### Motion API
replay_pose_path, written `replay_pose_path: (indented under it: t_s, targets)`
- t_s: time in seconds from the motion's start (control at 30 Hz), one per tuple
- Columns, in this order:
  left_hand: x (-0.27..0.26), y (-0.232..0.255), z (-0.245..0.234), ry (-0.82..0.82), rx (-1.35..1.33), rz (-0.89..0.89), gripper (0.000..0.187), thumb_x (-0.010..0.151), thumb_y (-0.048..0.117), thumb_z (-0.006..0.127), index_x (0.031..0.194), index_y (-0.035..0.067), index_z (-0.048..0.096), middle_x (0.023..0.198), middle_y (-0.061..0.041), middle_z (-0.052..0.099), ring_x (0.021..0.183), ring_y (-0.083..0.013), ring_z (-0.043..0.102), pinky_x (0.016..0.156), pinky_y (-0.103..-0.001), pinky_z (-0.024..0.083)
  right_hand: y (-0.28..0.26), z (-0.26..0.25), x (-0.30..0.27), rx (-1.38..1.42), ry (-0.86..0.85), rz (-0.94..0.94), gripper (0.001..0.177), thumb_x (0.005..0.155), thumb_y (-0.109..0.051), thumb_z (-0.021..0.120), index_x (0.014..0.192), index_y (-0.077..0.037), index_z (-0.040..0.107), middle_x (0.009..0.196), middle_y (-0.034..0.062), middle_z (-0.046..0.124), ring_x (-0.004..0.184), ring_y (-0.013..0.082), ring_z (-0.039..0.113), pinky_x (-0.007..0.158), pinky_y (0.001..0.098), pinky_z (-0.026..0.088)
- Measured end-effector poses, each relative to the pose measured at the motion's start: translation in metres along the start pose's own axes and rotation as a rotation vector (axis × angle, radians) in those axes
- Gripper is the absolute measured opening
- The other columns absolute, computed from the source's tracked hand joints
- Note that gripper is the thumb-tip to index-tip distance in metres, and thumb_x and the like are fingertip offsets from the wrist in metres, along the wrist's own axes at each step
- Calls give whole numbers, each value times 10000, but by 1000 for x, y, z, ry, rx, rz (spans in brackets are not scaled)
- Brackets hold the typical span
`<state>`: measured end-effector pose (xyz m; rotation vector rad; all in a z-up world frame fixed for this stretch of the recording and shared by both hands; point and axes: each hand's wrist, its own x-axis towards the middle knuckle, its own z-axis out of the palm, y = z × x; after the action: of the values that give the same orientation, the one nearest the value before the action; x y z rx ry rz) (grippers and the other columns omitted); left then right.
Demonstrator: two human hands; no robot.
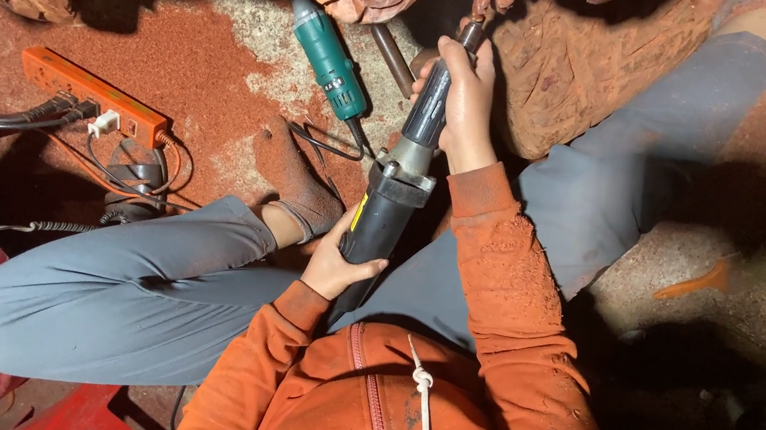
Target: Carving intricate details into a large wooden sculpture using a rotary power tool
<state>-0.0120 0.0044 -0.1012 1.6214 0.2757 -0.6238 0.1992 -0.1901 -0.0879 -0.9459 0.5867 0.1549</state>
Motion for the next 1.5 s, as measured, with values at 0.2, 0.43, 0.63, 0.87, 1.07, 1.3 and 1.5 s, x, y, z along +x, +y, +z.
replay_pose_path:
  t_s: [0.2,0.43,0.63,0.87,1.07,1.3,1.5]
  targets:
    - [2,4,2,11,19,-18,946,656,104,829,1505,32,417,1322,-158,643,1145,-238,655,1005,-333,502,0,-2,7,19,-1,10,588,917,-183,613,1460,-81,414,705,79,614,505,151,599,410,271,475]
    - [1,26,1,20,23,-57,916,659,95,809,1497,44,444,1253,-135,681,1070,-212,675,944,-314,528,-1,-1,11,20,-17,0,374,901,-189,639,1202,-31,483,694,81,618,484,160,602,388,278,486]
    - [-4,28,-2,35,65,-81,955,635,99,825,1509,75,441,1268,-129,689,1078,-209,685,947,-297,527,0,0,6,35,-12,9,553,905,-197,636,1402,-59,437,697,76,615,493,156,597,403,274,478]
    - [-9,18,-5,13,58,-40,950,641,96,834,1502,66,432,1253,-147,685,1074,-223,688,944,-305,533,-1,3,-4,49,-5,28,651,897,-201,625,1485,-63,383,712,77,602,494,140,582,398,264,449]
    - [-7,36,-5,12,52,-63,957,648,98,826,1519,88,429,1250,-134,697,1054,-210,693,923,-296,538,2,-1,5,73,-3,28,648,901,-222,626,1488,-78,390,711,79,614,496,151,594,404,277,454]
    - [-5,33,-4,22,80,-67,945,646,130,826,1504,73,434,1283,-137,675,1095,-220,681,954,-309,527,3,-2,8,68,-3,27,656,891,-224,637,1481,-61,400,710,84,614,496,155,597,406,276,469]
    - [-9,20,-4,26,105,-34,942,646,129,836,1495,54,434,1280,-151,675,1101,-226,684,965,-310,523,4,-2,2,67,-15,27,673,901,-223,621,1507,-70,372,703,77,608,493,148,585,406,272,458]
